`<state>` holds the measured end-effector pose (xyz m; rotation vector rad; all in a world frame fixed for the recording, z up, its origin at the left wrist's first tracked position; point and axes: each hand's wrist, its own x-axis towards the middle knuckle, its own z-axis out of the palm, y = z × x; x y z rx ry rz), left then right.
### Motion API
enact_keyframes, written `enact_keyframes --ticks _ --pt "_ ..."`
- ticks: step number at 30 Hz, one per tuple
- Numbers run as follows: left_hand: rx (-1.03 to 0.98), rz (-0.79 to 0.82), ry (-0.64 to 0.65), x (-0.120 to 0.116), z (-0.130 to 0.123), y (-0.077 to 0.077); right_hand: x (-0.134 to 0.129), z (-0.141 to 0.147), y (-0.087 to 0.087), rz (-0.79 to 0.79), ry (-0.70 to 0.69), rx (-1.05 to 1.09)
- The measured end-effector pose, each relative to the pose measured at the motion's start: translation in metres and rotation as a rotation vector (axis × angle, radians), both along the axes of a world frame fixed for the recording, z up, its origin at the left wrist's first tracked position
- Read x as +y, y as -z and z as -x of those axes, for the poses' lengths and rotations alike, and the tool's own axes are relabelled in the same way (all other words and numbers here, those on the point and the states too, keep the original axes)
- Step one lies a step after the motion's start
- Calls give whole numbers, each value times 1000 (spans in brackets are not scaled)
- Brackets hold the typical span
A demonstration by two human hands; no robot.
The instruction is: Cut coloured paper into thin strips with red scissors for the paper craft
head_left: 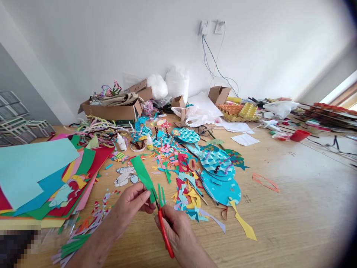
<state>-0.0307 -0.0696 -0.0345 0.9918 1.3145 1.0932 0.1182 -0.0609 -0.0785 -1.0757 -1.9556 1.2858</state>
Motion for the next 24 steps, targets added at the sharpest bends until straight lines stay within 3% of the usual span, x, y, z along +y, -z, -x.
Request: enact_keyframes --ticks 9,17,24 --pt "-56 -4 93 -1 -2 7 1 -2 -1 18 -52 24" --pt "-77 10 113 -4 -2 10 0 -1 3 4 -16 32" --pt "-58 -15 -36 0 -1 8 -1 -3 3 -2 -25 7"
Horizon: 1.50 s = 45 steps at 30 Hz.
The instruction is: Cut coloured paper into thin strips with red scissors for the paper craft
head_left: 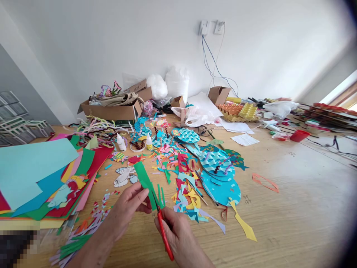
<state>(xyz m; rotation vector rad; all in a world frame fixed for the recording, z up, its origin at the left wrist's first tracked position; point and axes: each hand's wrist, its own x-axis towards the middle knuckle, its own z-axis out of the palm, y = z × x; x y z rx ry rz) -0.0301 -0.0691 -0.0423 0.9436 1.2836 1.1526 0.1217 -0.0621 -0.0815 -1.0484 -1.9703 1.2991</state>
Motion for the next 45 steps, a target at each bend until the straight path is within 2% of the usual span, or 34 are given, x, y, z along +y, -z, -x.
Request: enact_keyframes --ticks 4,10,17,25,34,40,45 --pt "26 13 -34 3 -1 1 0 0 1 18 -1 -12" --pt "30 31 40 0 -3 1 1 0 -1 64 -7 13" --pt "21 56 40 0 -3 -4 1 -1 1 26 -1 29" --pt "-35 70 104 -5 -6 1 0 -3 -2 51 -33 28" --pt "-72 94 104 -7 -8 2 1 -4 -2 7 -12 37" --pt "-44 57 14 -3 -5 0 0 -3 1 1 5 6" --pt "-38 87 -52 0 -9 1 0 -3 3 12 -10 14"
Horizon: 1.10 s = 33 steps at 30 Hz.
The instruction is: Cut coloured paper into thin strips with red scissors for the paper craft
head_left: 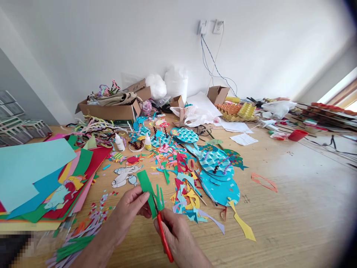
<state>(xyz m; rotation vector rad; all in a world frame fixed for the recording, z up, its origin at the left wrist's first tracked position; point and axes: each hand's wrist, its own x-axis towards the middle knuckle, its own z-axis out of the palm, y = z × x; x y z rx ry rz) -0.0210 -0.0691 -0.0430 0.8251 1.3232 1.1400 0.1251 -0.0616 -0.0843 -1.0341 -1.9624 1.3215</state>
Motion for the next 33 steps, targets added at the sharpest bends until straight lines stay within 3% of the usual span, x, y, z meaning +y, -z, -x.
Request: enact_keyframes --ticks 17,24,33 --pt "-85 63 73 -3 -3 4 -1 0 -5 85 -42 55" --pt "-115 66 83 -6 -5 7 -2 1 2 10 26 50" --pt "-127 60 95 -7 -4 8 -2 1 -2 -14 -24 112"
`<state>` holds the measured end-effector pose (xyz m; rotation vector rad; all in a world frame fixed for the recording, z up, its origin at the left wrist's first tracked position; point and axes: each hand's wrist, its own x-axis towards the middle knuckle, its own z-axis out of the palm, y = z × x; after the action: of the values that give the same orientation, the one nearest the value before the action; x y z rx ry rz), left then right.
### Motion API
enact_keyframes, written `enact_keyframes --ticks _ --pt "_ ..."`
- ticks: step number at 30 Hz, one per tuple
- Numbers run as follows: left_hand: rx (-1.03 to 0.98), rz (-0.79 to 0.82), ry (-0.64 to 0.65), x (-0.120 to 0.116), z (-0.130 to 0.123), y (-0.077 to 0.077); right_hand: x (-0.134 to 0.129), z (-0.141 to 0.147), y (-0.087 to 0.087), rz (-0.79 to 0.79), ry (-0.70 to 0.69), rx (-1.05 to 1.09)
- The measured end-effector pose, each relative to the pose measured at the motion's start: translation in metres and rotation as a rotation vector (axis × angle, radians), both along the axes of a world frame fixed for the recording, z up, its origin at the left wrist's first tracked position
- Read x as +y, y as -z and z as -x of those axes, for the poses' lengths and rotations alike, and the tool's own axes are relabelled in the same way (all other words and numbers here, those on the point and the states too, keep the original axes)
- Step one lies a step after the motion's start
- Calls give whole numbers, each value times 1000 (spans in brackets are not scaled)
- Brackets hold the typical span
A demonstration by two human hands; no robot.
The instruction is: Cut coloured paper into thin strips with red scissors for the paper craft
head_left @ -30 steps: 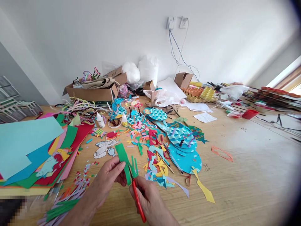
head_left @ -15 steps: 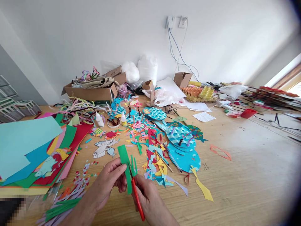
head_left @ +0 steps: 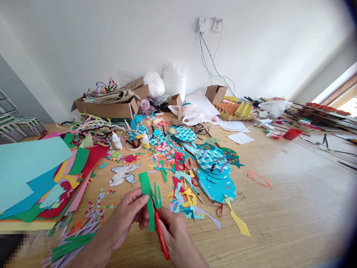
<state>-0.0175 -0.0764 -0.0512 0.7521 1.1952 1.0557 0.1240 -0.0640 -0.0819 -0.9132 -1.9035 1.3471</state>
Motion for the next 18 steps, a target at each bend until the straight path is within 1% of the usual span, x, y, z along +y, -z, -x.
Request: enact_keyframes --ticks 4,7,14,18 --pt "33 -33 -44 2 0 2 0 0 3 -20 26 -44" --pt "70 -53 -81 4 0 5 0 0 4 -2 26 -71" --pt "55 -34 -38 2 -3 5 -2 -1 5 31 1 -43" --pt "32 -38 -33 1 -1 6 -2 -1 6 3 -5 -15"
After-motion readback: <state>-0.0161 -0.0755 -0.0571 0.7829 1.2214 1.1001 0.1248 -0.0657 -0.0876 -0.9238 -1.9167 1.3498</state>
